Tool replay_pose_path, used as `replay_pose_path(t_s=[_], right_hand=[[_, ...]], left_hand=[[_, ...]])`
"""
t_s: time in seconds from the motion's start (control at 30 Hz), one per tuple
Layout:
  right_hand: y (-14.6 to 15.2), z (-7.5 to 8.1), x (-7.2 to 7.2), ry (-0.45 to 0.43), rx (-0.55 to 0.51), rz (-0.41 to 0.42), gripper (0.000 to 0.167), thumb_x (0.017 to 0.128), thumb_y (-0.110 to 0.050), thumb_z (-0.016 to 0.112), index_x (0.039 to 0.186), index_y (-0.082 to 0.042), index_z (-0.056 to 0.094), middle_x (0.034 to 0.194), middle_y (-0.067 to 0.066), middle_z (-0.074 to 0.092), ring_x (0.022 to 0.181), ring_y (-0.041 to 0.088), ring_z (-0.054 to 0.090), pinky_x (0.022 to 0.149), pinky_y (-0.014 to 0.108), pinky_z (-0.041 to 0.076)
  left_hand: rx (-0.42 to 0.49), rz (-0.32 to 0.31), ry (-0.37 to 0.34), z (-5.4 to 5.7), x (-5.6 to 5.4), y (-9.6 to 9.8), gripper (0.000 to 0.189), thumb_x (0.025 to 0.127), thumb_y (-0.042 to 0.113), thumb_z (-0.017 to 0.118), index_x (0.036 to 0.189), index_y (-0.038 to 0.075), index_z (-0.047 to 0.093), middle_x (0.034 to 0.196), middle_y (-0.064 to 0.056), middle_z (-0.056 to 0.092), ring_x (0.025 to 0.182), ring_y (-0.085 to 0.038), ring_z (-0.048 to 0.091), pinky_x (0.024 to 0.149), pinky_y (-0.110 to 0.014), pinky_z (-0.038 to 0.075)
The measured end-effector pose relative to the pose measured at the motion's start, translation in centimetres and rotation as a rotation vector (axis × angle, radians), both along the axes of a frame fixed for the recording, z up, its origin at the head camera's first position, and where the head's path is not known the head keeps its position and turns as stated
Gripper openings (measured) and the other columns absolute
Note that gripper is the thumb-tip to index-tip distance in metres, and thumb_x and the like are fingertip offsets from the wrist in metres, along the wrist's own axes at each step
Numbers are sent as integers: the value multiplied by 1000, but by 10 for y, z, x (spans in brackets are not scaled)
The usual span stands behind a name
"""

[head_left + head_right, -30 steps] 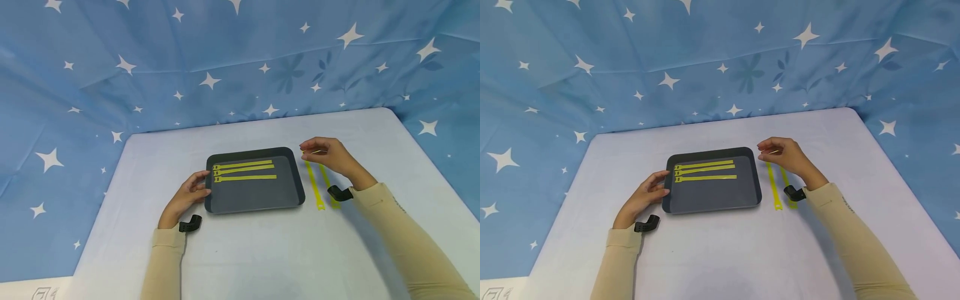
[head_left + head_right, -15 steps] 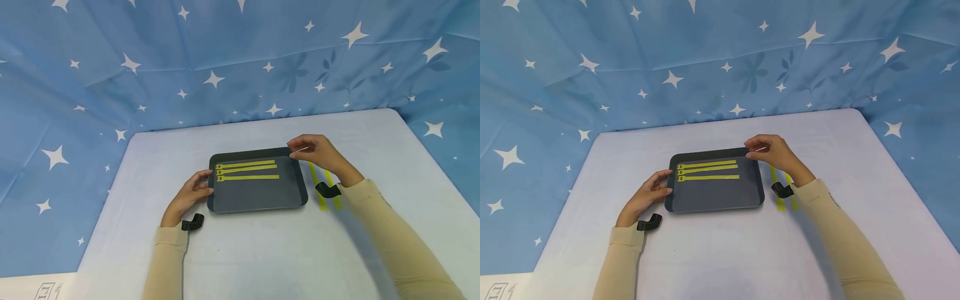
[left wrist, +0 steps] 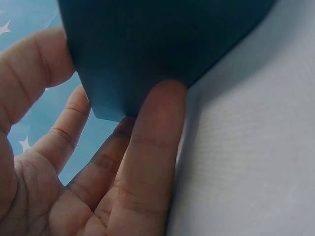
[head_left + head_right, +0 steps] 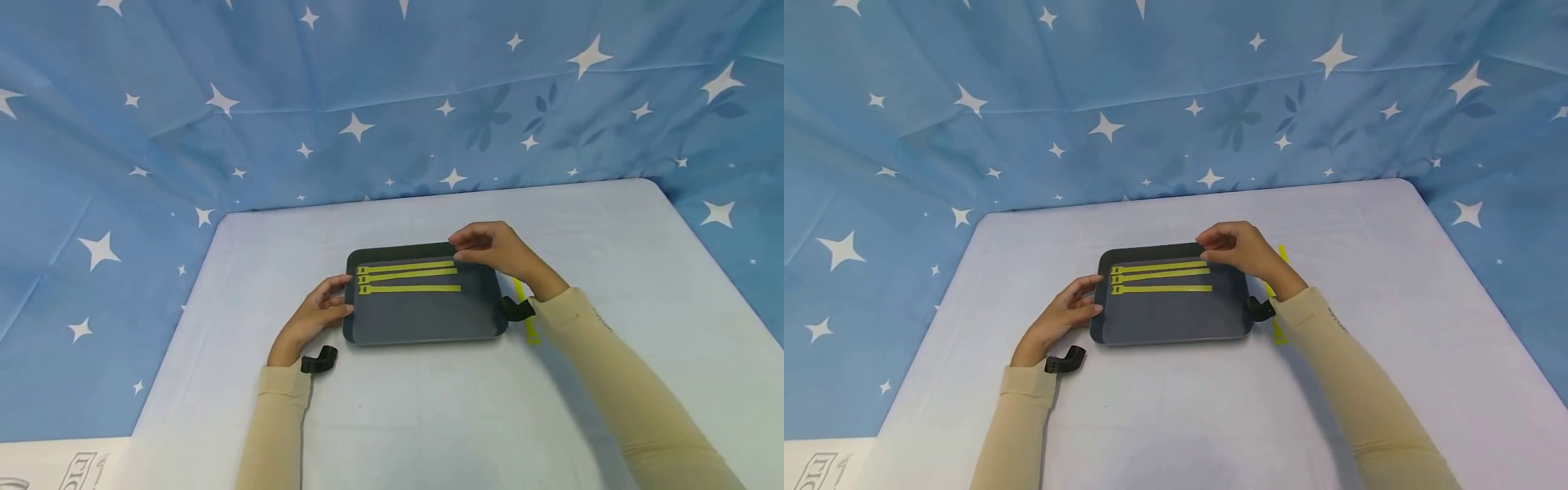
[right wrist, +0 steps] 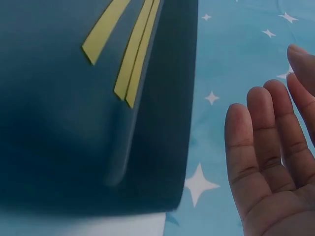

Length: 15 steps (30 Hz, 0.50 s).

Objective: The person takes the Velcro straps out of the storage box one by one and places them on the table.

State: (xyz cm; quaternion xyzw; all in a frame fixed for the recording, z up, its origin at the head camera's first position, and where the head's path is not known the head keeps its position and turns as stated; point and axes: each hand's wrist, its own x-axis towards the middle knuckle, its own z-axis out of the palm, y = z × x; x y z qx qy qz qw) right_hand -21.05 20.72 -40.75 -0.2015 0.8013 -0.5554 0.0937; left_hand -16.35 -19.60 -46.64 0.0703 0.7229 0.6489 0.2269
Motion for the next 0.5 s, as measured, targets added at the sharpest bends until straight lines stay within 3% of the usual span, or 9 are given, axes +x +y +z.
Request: replay_pose_path(t_s=[0.5], right_hand=[[-27,-14,-9,-64,-5,84,32,100,6,73,130,16,67,128,36,67,104,16,72,91,30,59]], left_hand=[[23,8,-4,0,-2,0,69,100,-1,66,163,-1,39,164,-28,38,109,-12,66,86,-26,59]])
